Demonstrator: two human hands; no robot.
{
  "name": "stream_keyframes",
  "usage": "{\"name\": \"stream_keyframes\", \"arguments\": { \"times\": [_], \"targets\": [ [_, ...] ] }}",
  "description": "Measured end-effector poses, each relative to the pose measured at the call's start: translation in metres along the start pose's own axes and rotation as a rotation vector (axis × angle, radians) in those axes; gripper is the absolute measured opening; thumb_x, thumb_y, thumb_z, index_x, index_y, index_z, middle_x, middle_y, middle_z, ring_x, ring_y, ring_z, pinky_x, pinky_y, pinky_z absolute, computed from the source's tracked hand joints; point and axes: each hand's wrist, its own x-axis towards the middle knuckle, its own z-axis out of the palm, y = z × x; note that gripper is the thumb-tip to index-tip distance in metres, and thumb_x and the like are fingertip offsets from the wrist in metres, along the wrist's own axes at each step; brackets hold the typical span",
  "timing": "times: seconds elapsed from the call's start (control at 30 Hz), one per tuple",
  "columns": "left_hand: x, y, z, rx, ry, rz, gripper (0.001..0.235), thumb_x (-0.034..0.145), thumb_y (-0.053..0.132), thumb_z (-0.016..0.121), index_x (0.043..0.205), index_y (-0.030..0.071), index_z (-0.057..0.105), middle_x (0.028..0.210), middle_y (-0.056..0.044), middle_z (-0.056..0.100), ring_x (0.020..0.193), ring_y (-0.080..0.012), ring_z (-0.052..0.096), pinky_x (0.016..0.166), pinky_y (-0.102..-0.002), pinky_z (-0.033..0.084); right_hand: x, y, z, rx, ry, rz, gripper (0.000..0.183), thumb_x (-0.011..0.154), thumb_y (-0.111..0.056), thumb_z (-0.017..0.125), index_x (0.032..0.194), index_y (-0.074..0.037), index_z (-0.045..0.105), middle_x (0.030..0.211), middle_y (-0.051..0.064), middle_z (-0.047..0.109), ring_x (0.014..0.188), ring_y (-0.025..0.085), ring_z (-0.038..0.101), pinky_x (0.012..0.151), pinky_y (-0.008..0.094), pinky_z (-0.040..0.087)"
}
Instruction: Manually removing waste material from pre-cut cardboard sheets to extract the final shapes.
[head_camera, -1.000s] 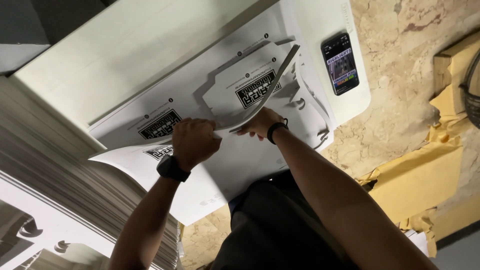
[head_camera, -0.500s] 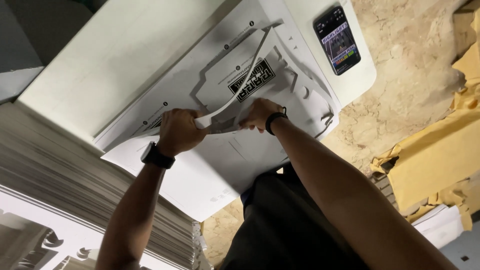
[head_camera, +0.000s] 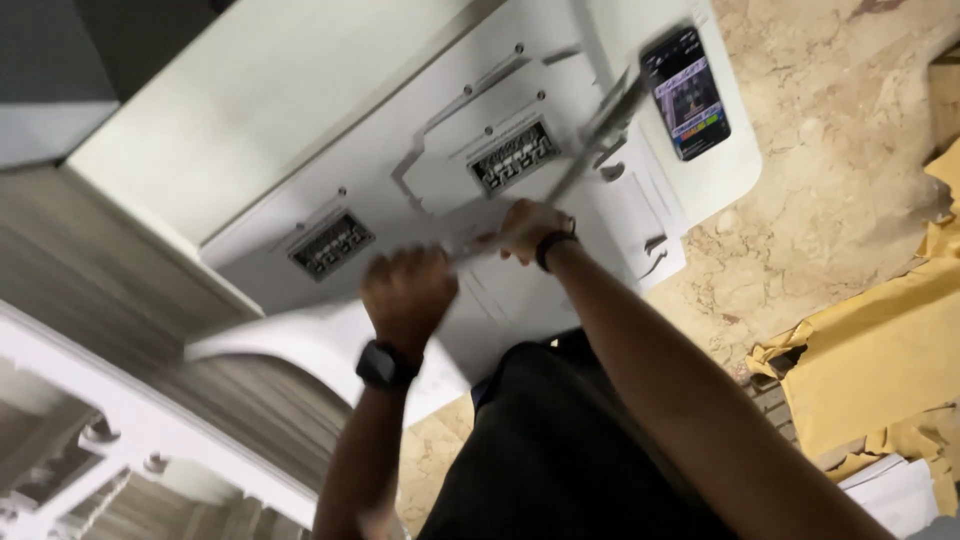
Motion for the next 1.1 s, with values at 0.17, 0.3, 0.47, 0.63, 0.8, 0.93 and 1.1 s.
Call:
{"name": "stream_keyframes", "arguments": {
  "times": [0.17, 0.3, 0.47, 0.63, 0.8, 0.93, 1.1],
  "targets": [
    [0.046, -0.020, -0.050, -0.219, -0.060, -0.421, 0.085, 0.067, 0.052, 0.092, 0.135, 0.011, 0.063, 0.131, -0.012, 0.069, 0.125, -0.0310, 0.064, 0.112, -0.051, 0.036, 0.007, 0.026, 0.027, -0.197, -0.067, -0.040, 0.053, 0.079, -0.072, 0.061, 0.069, -0.022, 0.075, 0.054, -0.002, 0.067, 0.057, 0.017, 0.069, 0.072, 0.034, 0.053],
    [-0.035, -0.023, -0.042, -0.290, 0.157, -0.893, 0.069, 0.080, 0.007, 0.092, 0.137, -0.002, 0.054, 0.125, -0.024, 0.064, 0.116, -0.0453, 0.061, 0.104, -0.055, 0.045, -0.031, 0.001, 0.014, -0.223, -0.057, -0.017, 0.057, 0.082, -0.074, 0.063, 0.076, -0.019, 0.077, 0.058, -0.001, 0.069, 0.063, 0.019, 0.071, 0.076, 0.034, 0.051],
    [-0.180, -0.020, -0.007, 0.034, 0.025, -1.346, 0.055, 0.089, 0.011, 0.074, 0.125, -0.015, 0.041, 0.106, -0.036, 0.053, 0.097, -0.0582, 0.058, 0.089, -0.063, 0.048, -0.021, 0.001, 0.022, -0.268, -0.025, 0.028, 0.059, 0.083, -0.072, 0.063, 0.081, -0.016, 0.080, 0.066, 0.001, 0.075, 0.074, 0.021, 0.075, 0.082, 0.036, 0.052],
    [-0.258, -0.032, 0.041, -0.176, -0.025, -1.673, 0.070, 0.094, 0.052, 0.070, 0.143, 0.008, 0.046, 0.127, -0.025, 0.060, 0.118, -0.0449, 0.063, 0.103, -0.055, 0.049, -0.012, 0.004, 0.035, -0.299, 0.067, 0.044, 0.058, 0.082, -0.077, 0.065, 0.071, -0.021, 0.076, 0.052, -0.003, 0.065, 0.049, 0.018, 0.063, 0.068, 0.033, 0.048],
    [-0.242, -0.035, 0.020, -0.262, -0.030, -1.739, 0.069, 0.093, 0.053, 0.070, 0.142, 0.008, 0.053, 0.130, -0.026, 0.063, 0.118, -0.0453, 0.064, 0.102, -0.056, 0.050, -0.015, 0.007, 0.036, -0.244, 0.109, 0.013, 0.057, 0.082, -0.076, 0.068, 0.070, -0.021, 0.074, 0.050, -0.003, 0.065, 0.047, 0.018, 0.063, 0.070, 0.034, 0.048],
    [-0.198, -0.023, -0.038, -0.119, -0.265, -1.717, 0.077, 0.085, 0.049, 0.076, 0.143, 0.005, 0.050, 0.134, -0.030, 0.059, 0.118, -0.0510, 0.062, 0.101, -0.060, 0.050, -0.017, 0.010, 0.034, -0.231, 0.108, 0.007, 0.052, 0.083, -0.071, 0.069, 0.074, -0.020, 0.073, 0.054, -0.003, 0.066, 0.048, 0.016, 0.063, 0.068, 0.031, 0.048],
    [-0.156, -0.011, -0.138, -0.181, -0.148, -1.463, 0.050, 0.100, 0.042, 0.071, 0.119, 0.000, 0.052, 0.081, -0.025, 0.071, 0.081, -0.0479, 0.072, 0.071, -0.056, 0.054, -0.033, 0.006, 0.029, -0.152, 0.114, -0.034, 0.051, 0.082, -0.066, 0.072, 0.078, -0.015, 0.074, 0.058, -0.001, 0.068, 0.051, 0.016, 0.064, 0.066, 0.032, 0.049]
  ]
}}
